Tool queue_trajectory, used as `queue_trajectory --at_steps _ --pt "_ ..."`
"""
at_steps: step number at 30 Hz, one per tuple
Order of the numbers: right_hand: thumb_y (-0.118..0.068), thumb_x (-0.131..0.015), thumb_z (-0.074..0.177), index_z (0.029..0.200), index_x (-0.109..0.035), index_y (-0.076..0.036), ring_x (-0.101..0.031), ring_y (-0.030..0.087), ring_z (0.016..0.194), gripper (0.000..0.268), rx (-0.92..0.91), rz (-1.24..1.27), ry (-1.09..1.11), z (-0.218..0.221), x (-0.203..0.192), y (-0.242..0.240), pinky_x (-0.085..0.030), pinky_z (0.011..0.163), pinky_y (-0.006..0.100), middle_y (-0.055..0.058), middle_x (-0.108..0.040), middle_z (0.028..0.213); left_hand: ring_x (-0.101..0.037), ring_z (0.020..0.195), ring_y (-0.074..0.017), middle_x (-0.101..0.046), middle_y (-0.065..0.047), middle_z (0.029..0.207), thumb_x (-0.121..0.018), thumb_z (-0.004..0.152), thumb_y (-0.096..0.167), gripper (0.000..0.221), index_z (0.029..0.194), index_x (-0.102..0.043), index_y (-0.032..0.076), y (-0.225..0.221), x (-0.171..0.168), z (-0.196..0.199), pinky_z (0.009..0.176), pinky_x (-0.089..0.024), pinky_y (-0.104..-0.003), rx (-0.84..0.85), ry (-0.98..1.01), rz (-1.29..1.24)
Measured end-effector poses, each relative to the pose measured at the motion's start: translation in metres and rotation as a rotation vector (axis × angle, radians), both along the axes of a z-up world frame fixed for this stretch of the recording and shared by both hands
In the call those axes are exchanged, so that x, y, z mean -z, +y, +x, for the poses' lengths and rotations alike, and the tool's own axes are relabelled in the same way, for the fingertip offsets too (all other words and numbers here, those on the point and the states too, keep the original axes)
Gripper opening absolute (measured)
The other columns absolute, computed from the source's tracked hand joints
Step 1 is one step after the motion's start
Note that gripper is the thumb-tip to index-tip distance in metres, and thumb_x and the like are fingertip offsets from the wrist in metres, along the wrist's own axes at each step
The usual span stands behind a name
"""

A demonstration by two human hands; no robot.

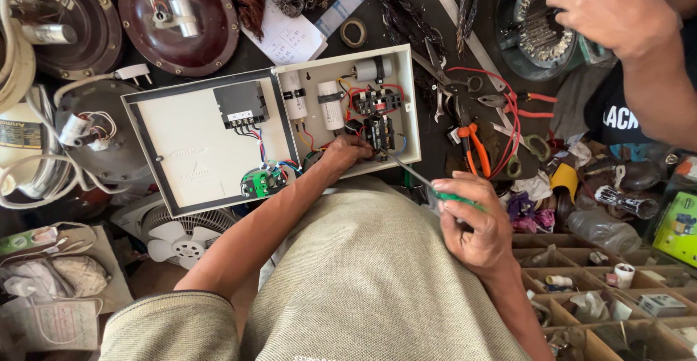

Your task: The person repairs an open electrical control box on a cluttered workbench. They use a screwdriver to tighten terminal screws and pliers to adjust wires inside the box, while another person works on a motor component nearby.

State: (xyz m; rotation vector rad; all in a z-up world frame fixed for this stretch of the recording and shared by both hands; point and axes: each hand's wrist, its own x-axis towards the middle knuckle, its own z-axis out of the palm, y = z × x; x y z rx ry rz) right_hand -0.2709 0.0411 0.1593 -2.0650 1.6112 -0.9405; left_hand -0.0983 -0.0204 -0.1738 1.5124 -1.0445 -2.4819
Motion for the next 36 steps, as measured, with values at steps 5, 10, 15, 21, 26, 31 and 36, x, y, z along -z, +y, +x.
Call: queue_trajectory --at_steps 5,10,15,21,26,31,36 --pt "0.004 -0.076 0.091 0.13 -0.039 -0.013 -0.071 0.031 0.107 0.056 0.049 -0.039 0.068 0.001 -0.001 0.001 -0.058 0.102 0.049 0.015 -0.066 0.117 -0.055 0.066 -0.0133 -0.069 -0.006 0.078 -0.075 0.081 0.011 0.027 0.107 -0.078 0.001 -0.003 -0.004 0.001 0.06 -0.044 -0.029 0.002 -0.032 0.01" --pt "0.008 -0.069 0.093 0.13 -0.039 -0.011 -0.072 0.031 0.11 0.052 0.044 0.011 -0.04 0.006 0.0 0.006 -0.057 0.105 0.051 0.015 -0.067 0.118 -0.055 0.065 -0.0129 -0.071 -0.006 0.077 -0.074 0.081 0.011 0.027 0.105 -0.079 0.0 -0.003 -0.005 0.0 0.057 -0.043 -0.029 0.028 -0.04 -0.013" --pt "-0.002 -0.078 0.091 0.126 -0.041 -0.012 -0.071 0.028 0.105 0.052 0.089 -0.087 0.107 0.012 0.001 0.006 -0.057 0.102 0.049 0.014 -0.067 0.113 -0.057 0.068 -0.0157 -0.072 -0.009 0.08 -0.075 0.08 0.008 0.027 0.104 -0.08 -0.003 -0.004 -0.004 0.0 0.06 -0.044 -0.031 -0.01 -0.01 0.03" --pt "0.003 -0.069 0.096 0.125 -0.039 -0.01 -0.072 0.03 0.11 0.045 0.069 -0.011 0.009 0.016 -0.004 0.006 -0.055 0.108 0.051 0.016 -0.066 0.117 -0.062 0.078 -0.0167 -0.076 -0.009 0.092 -0.074 0.079 0.01 0.032 0.11 -0.078 0.0 -0.009 -0.012 0.001 0.066 -0.048 -0.031 0.007 -0.038 0.07" --pt "0.001 -0.075 0.093 0.122 -0.043 -0.011 -0.072 0.028 0.103 0.045 0.093 -0.041 0.066 0.018 -0.007 0.006 -0.056 0.105 0.051 0.014 -0.068 0.111 -0.06 0.075 -0.0158 -0.076 -0.01 0.093 -0.074 0.08 0.01 0.031 0.109 -0.078 0.0 -0.012 -0.017 0.003 0.065 -0.048 -0.031 0.009 -0.016 0.075" --pt "0.002 -0.073 0.093 0.122 -0.041 -0.011 -0.071 0.027 0.102 0.044 0.065 -0.043 0.053 0.015 -0.006 0.007 -0.054 0.107 0.053 0.012 -0.068 0.113 -0.06 0.068 -0.0143 -0.078 -0.009 0.09 -0.073 0.08 0.008 0.029 0.107 -0.078 -0.001 -0.012 -0.015 0.003 0.059 -0.046 -0.029 0.001 0.034 0.076" --pt "0.003 -0.077 0.091 0.123 -0.044 -0.011 -0.072 0.029 0.105 0.047 0.063 -0.044 0.048 0.014 -0.005 0.008 -0.056 0.107 0.053 0.013 -0.069 0.113 -0.063 0.067 -0.0118 -0.079 -0.009 0.09 -0.072 0.081 0.006 0.028 0.107 -0.077 -0.003 -0.012 -0.015 0.005 0.058 -0.047 -0.026 -0.01 0.077 0.077"
